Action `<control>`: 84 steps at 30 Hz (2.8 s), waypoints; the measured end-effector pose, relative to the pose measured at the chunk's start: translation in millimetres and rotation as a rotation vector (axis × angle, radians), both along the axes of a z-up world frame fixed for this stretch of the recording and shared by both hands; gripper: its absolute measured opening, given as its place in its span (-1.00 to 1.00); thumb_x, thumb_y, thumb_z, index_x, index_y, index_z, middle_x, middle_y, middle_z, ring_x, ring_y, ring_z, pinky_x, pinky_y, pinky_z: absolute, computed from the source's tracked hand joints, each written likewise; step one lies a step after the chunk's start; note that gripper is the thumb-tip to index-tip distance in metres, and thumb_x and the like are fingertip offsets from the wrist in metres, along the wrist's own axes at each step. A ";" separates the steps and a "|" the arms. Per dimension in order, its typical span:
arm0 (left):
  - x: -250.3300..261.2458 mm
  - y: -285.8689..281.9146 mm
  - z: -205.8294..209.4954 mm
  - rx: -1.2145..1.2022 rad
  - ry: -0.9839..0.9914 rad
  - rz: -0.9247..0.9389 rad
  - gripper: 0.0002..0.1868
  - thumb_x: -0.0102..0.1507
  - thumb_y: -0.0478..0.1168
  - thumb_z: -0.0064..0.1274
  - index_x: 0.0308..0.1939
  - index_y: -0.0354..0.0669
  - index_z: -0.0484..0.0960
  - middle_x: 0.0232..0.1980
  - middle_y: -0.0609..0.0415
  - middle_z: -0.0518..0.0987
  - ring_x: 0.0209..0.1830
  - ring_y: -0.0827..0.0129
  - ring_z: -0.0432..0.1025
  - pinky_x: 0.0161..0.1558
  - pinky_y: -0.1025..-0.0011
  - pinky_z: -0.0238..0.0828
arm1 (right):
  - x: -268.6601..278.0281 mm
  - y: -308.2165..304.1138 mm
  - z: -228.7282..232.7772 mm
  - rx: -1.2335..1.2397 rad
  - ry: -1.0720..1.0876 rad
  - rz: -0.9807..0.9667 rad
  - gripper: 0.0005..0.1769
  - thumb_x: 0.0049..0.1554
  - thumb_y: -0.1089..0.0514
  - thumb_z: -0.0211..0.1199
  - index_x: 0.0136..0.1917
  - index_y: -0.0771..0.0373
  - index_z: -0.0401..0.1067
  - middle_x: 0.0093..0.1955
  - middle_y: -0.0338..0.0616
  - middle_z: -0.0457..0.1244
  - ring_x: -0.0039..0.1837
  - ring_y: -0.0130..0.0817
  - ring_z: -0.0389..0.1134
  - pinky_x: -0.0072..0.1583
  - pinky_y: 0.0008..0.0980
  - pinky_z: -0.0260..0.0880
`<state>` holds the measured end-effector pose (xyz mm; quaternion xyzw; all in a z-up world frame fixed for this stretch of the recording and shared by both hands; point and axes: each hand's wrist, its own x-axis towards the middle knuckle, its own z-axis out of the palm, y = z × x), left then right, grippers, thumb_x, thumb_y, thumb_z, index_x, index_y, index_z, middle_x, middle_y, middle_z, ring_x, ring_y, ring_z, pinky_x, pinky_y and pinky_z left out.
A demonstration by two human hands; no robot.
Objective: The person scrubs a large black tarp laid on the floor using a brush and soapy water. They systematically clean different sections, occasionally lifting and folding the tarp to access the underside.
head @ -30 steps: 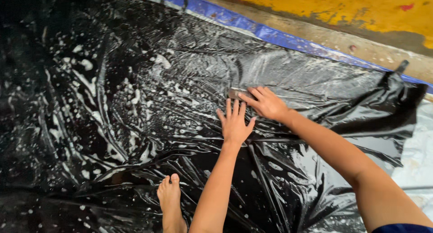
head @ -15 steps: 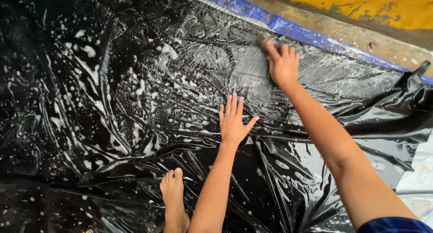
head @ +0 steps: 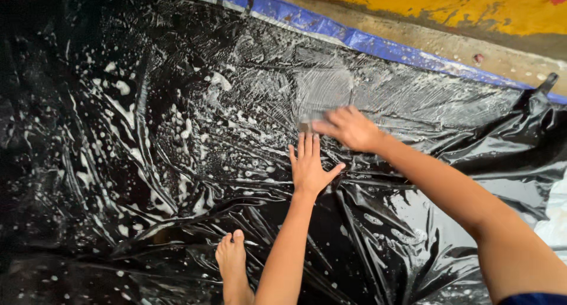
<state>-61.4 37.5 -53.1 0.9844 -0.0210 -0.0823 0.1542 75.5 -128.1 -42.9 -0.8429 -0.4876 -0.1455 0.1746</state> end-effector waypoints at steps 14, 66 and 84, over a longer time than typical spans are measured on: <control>17.1 -23.9 14.5 -0.019 -0.021 0.091 0.16 0.01 0.30 0.41 0.46 -0.37 0.35 0.61 -0.27 0.21 0.70 -0.14 0.00 0.53 -0.54 -0.17 | -8.3 -118.1 -0.7 -0.114 -0.146 -0.342 -0.42 0.39 -0.08 -0.08 0.62 -0.24 0.38 0.14 -0.15 0.24 0.14 -0.09 0.26 0.25 0.06 0.17; 67.5 -326.4 15.8 -0.081 0.084 -0.720 -0.15 0.59 0.33 -0.39 0.83 0.04 -0.17 0.88 -0.01 -0.19 0.88 0.21 -0.32 0.76 -0.25 -0.56 | -42.9 -372.6 17.0 -0.101 -0.151 -1.085 -0.47 0.27 0.07 0.40 0.50 0.00 0.56 0.06 0.09 0.26 0.02 0.22 0.35 0.00 0.06 0.44; 61.1 -332.4 15.6 0.144 0.261 -0.737 0.30 0.24 0.79 -0.42 0.82 0.12 -0.24 0.86 0.07 -0.45 0.85 0.09 -0.58 0.74 -0.29 -0.73 | -18.1 -411.5 14.3 -0.348 -0.133 -1.262 -0.41 0.28 -0.08 0.40 0.56 -0.07 0.58 0.07 0.08 0.29 0.17 0.12 0.34 0.24 0.21 0.22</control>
